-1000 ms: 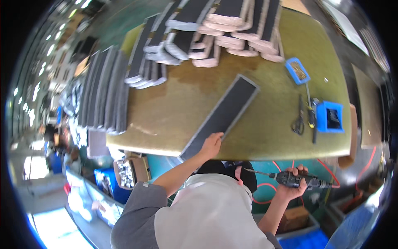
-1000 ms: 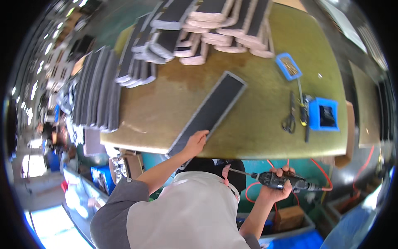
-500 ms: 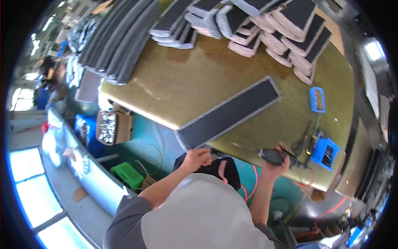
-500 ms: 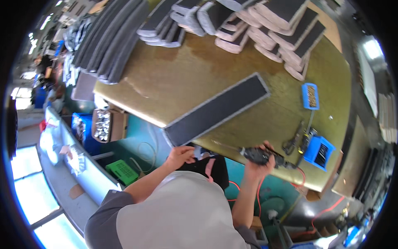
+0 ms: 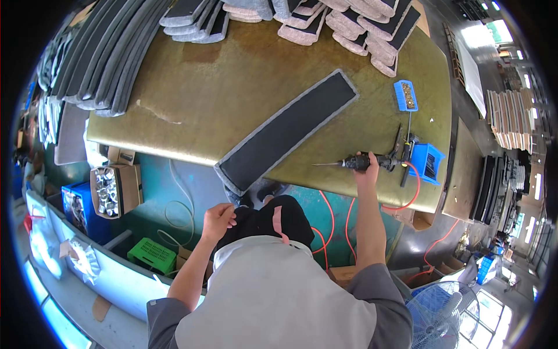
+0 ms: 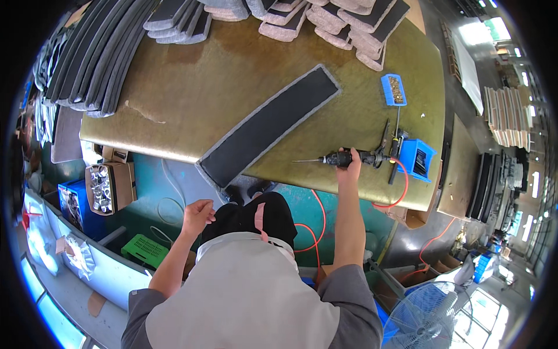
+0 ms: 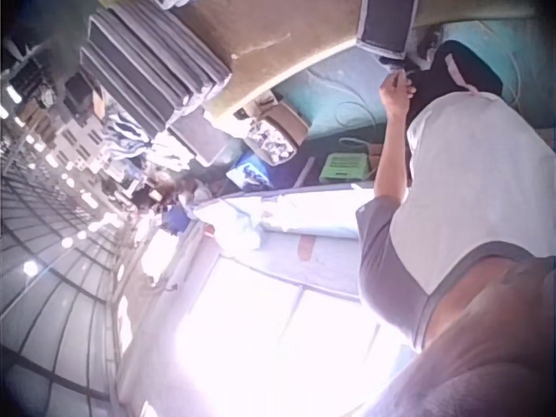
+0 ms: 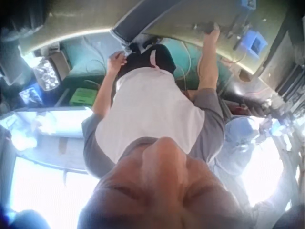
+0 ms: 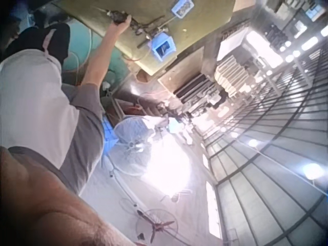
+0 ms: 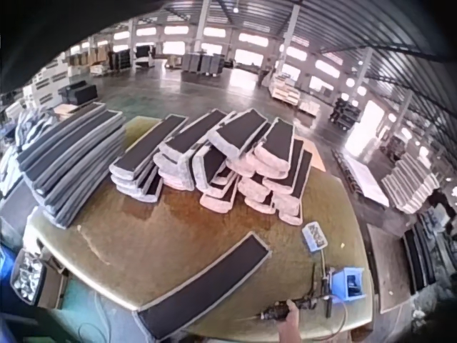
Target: Attaching metal hinges to padded furniture panels using an electric screwdriver.
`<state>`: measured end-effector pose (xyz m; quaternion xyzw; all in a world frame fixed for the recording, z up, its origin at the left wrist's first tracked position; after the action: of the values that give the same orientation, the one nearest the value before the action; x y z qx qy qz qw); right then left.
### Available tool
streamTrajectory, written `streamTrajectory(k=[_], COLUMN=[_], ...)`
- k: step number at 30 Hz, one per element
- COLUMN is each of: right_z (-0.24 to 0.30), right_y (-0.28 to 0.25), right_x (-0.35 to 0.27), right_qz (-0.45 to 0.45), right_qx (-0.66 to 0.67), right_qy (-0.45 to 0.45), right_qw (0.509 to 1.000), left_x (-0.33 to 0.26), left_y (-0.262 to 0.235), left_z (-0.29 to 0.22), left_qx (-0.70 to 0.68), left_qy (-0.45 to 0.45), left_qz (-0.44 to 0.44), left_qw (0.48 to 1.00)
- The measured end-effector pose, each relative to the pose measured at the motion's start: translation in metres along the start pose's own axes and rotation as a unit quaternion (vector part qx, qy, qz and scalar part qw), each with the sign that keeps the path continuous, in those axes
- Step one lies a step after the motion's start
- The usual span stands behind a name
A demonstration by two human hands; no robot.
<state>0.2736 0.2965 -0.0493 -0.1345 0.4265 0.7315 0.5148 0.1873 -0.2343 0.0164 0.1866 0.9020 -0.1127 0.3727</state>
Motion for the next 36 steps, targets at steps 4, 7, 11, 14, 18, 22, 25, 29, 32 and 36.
streamTrajectory(k=[4,7,11,14,18,22,25,29,32,36], right_z=[0.003,0.008,0.026,0.024,0.017,0.010,0.009,-0.007,-0.044,-0.184], right_y=[-0.003,-0.007,-0.017,-0.017,-0.017,-0.030,-0.038,-0.025,0.015,0.152], right_x=[0.009,0.010,0.017,0.012,-0.002,-0.017,-0.025,-0.061,-0.105,-0.232], right_qz=[-0.030,-0.036,-0.086,-0.048,-0.022,-0.026,-0.018,0.028,-0.020,0.276], right_qx=[-0.054,-0.135,-0.317,-0.440,-0.404,-0.397,-0.484,-0.519,-0.563,-0.582], right_qy=[0.021,0.032,0.036,0.115,0.155,0.204,0.184,0.186,0.136,0.131], right_qw=[0.998,0.990,0.944,0.889,0.901,0.895,0.855,0.834,0.815,0.754], left_x=[-0.012,-0.023,-0.032,-0.041,-0.052,-0.071,-0.080,-0.097,-0.106,-0.134], left_y=[-0.021,-0.023,-0.002,0.020,0.037,0.023,0.013,-0.019,-0.056,-0.128], left_z=[0.013,0.014,0.019,0.026,0.031,0.048,0.057,0.075,0.085,0.102], left_qx=[0.001,0.007,-0.027,-0.036,-0.056,-0.104,-0.141,-0.237,-0.273,-0.302], left_qy=[-0.013,-0.029,-0.040,-0.030,0.036,0.029,0.018,0.018,0.056,0.090], left_qz=[-0.039,-0.076,-0.121,-0.120,-0.124,-0.210,-0.195,-0.221,-0.229,-0.249], left_qw=[0.999,0.997,0.991,0.992,0.990,0.972,0.971,0.946,0.933,0.916])
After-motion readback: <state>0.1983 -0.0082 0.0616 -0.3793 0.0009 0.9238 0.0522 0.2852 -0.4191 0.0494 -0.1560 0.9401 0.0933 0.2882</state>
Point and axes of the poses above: each hand's wrist, its own x-axis towards the middle knuckle, its own y-axis out of the palm, z = x × y, the point moved 9 cm from there along x, towards the middle knuckle
